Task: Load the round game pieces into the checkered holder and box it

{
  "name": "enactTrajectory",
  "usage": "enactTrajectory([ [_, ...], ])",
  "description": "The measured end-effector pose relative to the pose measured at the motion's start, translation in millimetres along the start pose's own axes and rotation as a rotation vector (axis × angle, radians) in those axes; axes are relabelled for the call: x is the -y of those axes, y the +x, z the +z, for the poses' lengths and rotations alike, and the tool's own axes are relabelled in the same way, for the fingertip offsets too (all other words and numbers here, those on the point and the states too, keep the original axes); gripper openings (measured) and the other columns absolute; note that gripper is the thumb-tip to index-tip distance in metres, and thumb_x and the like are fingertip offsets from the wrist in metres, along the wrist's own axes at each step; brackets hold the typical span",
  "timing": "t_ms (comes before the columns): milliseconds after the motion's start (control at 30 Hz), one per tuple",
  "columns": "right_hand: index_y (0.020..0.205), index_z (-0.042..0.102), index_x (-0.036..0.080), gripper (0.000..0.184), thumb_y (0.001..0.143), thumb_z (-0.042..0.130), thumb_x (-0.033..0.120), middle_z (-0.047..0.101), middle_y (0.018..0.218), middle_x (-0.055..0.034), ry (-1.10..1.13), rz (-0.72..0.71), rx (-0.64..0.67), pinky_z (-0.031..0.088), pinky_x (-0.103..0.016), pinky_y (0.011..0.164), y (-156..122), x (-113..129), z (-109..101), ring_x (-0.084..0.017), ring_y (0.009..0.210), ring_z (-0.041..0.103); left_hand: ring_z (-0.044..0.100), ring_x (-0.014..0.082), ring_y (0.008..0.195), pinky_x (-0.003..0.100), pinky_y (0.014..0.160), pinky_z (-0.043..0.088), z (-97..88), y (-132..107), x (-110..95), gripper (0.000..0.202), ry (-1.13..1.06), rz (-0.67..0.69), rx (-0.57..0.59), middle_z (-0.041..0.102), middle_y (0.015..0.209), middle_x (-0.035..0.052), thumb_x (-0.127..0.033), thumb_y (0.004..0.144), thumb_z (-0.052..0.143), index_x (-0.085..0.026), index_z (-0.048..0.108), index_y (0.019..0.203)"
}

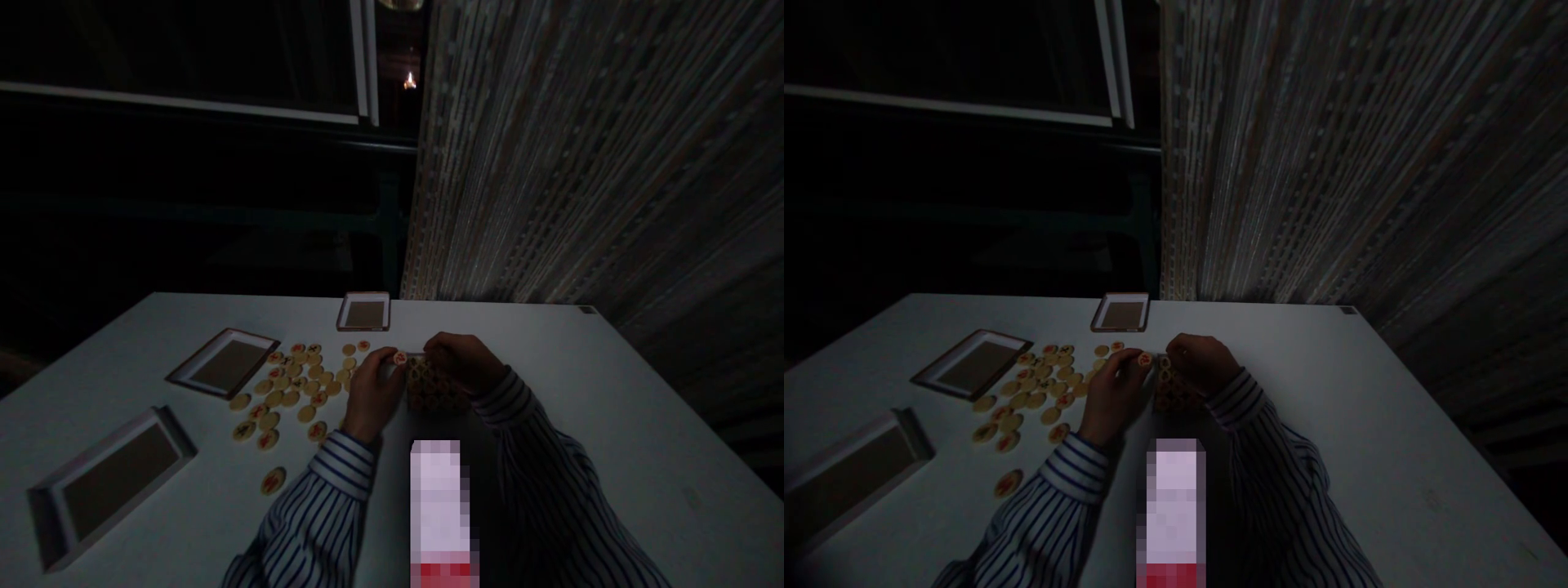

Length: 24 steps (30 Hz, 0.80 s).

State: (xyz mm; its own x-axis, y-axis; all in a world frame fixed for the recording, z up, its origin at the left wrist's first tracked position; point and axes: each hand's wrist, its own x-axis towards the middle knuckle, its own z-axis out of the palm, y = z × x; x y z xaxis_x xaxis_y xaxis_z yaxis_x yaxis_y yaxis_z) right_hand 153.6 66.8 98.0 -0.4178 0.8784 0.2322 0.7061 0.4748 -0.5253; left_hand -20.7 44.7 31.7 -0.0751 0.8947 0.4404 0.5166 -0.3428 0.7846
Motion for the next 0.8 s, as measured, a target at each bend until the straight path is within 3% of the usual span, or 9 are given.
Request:
enactTrajectory([
  [367,0.083,0.062,0.018,0.014,0.078,0.050,0.024,0.065,0.072,-0.0021,0.010,0.056,-0.055,0.043,-0.024,0.063,4,-12,-9,-0.013,0.065,0.058,0.057,0.0165,0.088,0.032,0.080,0.045,6.2,35,-18,0.023,0.057,0.209,0.069,0.062,0.094,0.0048,-0.027,0.079,0.054,-0.017,0.054,0.099],
  [567,0.083,0.062,0.018,0.013,0.077,0.051,0.022,0.064,0.072,-0.0018,-0.001,0.055,-0.052,0.043,-0.024,0.063,14,-14,-12,-0.013,0.065,0.057,0.056,0.0171,0.089,0.033,0.080,0.044,1.9,40,-17,0.023,0.123,0.273,0.178,0.061,0.096,0.0042,-0.027,0.080,0.052,-0.019,0.054,0.102],
  [800,0.088,0.060,0.017,0.016,0.078,0.054,0.028,0.064,0.073,-0.0005,0.197,-0.020,-0.010,0.043,-0.022,0.060,21,-24,-2,-0.011,0.065,0.058,0.057,0.0176,0.089,0.032,0.078,0.045,0.9,41,-15,0.022,0.144,0.299,0.158,0.061,0.095,0.0051,-0.028,0.080,0.052,-0.019,0.053,0.100],
])
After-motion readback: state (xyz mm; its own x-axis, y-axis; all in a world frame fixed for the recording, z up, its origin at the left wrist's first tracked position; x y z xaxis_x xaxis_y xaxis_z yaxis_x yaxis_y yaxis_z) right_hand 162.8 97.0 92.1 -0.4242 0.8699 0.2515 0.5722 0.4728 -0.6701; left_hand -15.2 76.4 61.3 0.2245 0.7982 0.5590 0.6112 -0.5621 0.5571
